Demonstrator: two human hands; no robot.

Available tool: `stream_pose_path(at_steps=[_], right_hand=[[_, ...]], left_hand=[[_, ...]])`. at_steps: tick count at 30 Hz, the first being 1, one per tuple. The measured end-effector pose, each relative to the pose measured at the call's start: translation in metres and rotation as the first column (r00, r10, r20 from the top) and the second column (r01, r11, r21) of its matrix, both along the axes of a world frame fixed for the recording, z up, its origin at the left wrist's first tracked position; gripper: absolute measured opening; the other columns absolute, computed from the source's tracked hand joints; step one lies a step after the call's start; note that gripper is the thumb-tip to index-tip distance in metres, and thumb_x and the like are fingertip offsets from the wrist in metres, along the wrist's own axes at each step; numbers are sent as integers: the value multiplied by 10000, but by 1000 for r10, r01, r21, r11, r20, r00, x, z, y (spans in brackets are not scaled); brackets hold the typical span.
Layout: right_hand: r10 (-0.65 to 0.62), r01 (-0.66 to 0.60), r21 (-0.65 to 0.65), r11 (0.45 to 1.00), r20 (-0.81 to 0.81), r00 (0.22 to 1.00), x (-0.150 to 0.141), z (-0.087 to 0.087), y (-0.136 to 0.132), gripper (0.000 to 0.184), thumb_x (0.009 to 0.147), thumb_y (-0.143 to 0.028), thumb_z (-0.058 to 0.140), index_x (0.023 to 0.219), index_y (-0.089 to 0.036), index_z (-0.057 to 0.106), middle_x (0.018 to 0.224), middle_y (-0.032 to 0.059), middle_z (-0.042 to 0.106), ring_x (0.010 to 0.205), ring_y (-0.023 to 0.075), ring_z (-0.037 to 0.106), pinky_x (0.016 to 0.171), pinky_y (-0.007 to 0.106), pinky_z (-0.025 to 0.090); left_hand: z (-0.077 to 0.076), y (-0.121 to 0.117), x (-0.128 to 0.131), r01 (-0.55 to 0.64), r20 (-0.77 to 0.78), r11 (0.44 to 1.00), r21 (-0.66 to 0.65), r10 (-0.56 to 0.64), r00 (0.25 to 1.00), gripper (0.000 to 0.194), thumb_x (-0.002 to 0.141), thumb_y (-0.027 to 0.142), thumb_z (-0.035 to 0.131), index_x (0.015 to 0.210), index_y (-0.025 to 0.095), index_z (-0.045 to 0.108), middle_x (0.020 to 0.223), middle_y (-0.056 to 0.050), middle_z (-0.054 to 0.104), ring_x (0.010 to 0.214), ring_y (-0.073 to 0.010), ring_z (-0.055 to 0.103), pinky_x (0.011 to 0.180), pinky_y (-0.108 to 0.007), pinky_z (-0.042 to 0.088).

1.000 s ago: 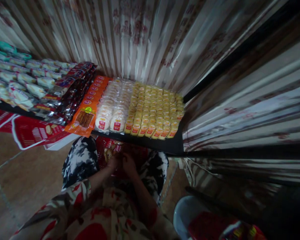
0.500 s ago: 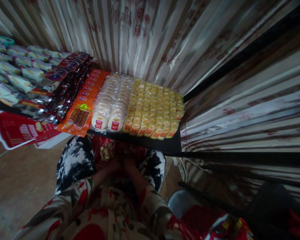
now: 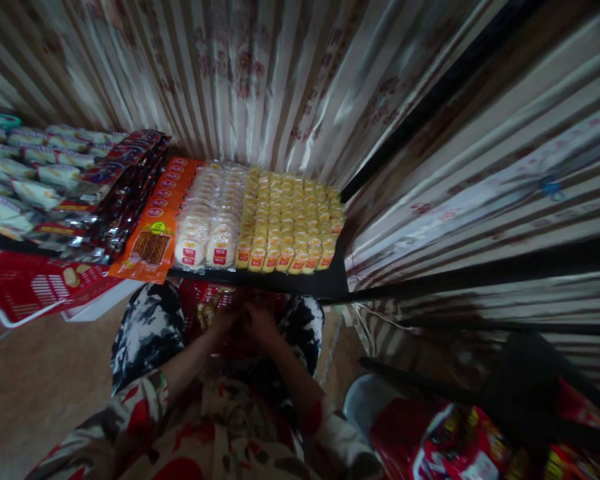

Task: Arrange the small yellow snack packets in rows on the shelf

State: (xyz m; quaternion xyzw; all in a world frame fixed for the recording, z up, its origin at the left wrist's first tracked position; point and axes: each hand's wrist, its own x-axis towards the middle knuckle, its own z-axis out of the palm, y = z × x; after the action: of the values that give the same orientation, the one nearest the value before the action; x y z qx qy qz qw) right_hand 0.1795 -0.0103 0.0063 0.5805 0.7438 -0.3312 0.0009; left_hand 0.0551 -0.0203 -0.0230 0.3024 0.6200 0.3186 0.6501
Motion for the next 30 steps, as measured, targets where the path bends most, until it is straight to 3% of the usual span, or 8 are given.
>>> stream_pose_path(at_steps=[4,7,14,17,21,23,25,30], right_hand=[[-107,146,135,980,-258,960,9,10,-14,397,811,-312,541,1179,-164,547,1174,119,586,1140,230,499,983,359,377],[-161,243,154,958,-413,896,16,16,-25,439,772,-306,577,1190,-179,538,1170,111,585,1108,227,526,971,380,397],[-350,419,-59,906,-659,666,32,32,-35,468,711,-332,638,1150,-191,563,1142,88,623,1038,230,587,928,400,445],[-450,524,-156,837,-741,498,40,35,-33,478,663,-336,677,1112,-202,579,1093,78,644,1002,233,605,907,415,466],[-534,600,-350,719,-832,153,51,47,-27,557,646,-367,696,1150,-192,534,1132,101,617,1024,235,601,904,410,478],[-530,637,-381,670,-846,52,58,58,-25,571,649,-380,701,1159,-194,522,1163,108,599,1058,237,583,928,411,463],[-502,659,-368,656,-864,18,67,70,-22,571,664,-388,696,1171,-203,512,1181,105,586,1070,230,573,934,403,459],[-374,614,-273,740,-927,38,89,92,-10,559,665,-318,720,1178,-256,508,1153,62,578,1037,187,577,920,344,465]], left_hand=[[29,-1,-9,-86,134,996,-21,88,987,393,643,286,652,1013,158,619,839,-51,697,698,-162,637,605,-256,489],[52,-5,-12,-137,205,990,-26,139,969,438,569,280,706,980,168,606,841,-37,682,652,-131,613,571,-227,462],[98,-10,2,-155,277,985,75,128,952,517,528,304,727,1010,192,578,926,-23,638,749,-131,606,657,-236,471],[113,-7,11,-113,289,989,91,82,954,548,537,299,726,1044,187,549,925,-26,635,763,-140,607,688,-251,474],[127,-4,22,-66,253,982,175,20,967,521,517,280,745,988,190,541,873,-9,622,775,-147,603,694,-248,468],[131,-3,27,-21,214,971,237,-31,976,448,519,283,749,911,191,553,828,6,612,772,-139,593,686,-229,459],[132,0,33,80,155,952,294,-130,979,352,571,334,724,850,191,563,794,8,611,745,-133,580,665,-223,450],[131,19,52,407,-105,820,403,-401,910,267,678,411,629,751,165,557,670,17,575,634,-117,528,611,-235,424]])
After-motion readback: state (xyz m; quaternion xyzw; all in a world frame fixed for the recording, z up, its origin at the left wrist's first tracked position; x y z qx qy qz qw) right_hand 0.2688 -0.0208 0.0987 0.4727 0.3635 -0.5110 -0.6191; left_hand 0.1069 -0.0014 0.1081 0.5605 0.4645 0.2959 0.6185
